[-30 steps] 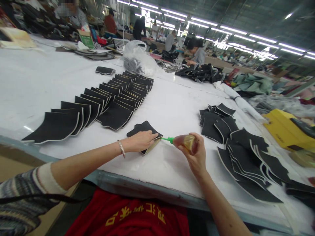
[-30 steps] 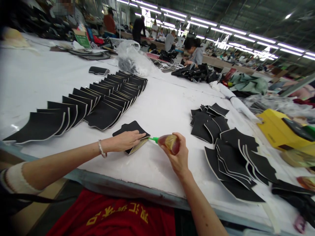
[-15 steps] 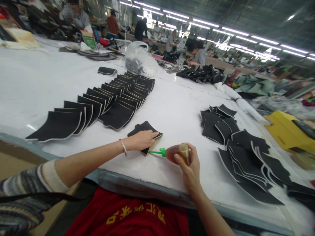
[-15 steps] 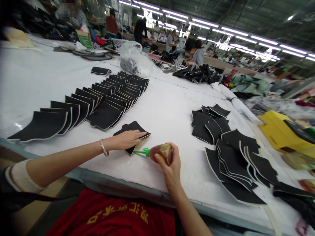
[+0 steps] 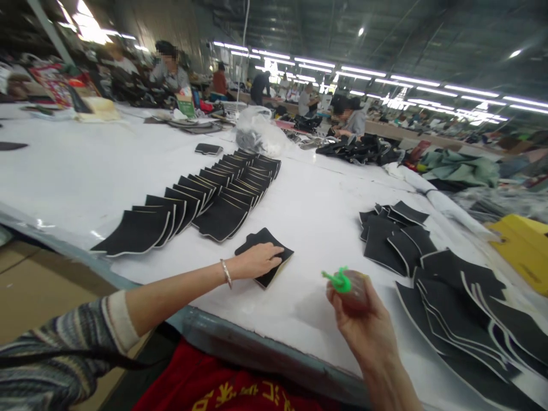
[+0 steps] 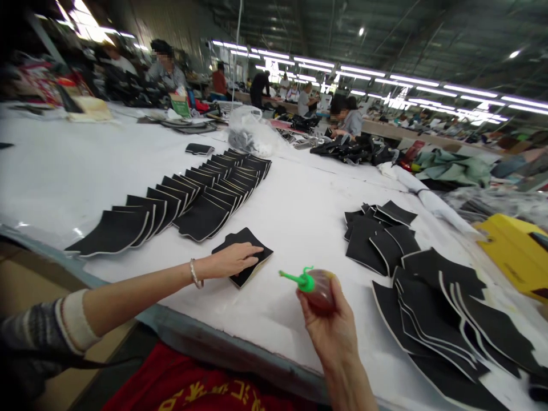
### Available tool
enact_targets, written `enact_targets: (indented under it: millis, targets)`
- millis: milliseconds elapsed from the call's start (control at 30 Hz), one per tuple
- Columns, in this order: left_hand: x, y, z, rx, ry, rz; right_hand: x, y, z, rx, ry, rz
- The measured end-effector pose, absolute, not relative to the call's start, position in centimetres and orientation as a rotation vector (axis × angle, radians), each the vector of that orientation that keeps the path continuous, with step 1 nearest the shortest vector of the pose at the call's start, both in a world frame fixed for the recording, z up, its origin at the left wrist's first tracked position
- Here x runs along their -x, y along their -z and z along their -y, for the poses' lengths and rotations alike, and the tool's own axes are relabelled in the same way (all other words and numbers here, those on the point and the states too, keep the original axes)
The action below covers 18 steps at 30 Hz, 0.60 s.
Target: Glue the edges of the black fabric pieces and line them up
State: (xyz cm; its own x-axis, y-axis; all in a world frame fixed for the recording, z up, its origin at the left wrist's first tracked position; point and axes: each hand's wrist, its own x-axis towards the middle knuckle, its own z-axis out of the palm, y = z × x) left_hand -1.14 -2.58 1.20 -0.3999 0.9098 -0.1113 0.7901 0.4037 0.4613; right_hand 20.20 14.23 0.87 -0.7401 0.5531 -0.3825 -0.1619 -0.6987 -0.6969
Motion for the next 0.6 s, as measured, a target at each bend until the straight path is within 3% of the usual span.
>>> enact_targets:
  millis: [167,333,600]
  targets:
    - [0.5,-1.6,4.7,-1.111,-0.392,-2.879,-21.7,-3.9,-19.3,0.408,-2.462,0.581]
    - [1.1,-1.3,4.9,-0.939,-0.312,-2.845,-22.0,-5.8,-22.8,0.254,-2.184,0.426]
    - [2.2,-2.2,6.9,-0.192,-1.502,-2.060,-21.2,-3.5,-24.2,0.364,-2.055,0.587]
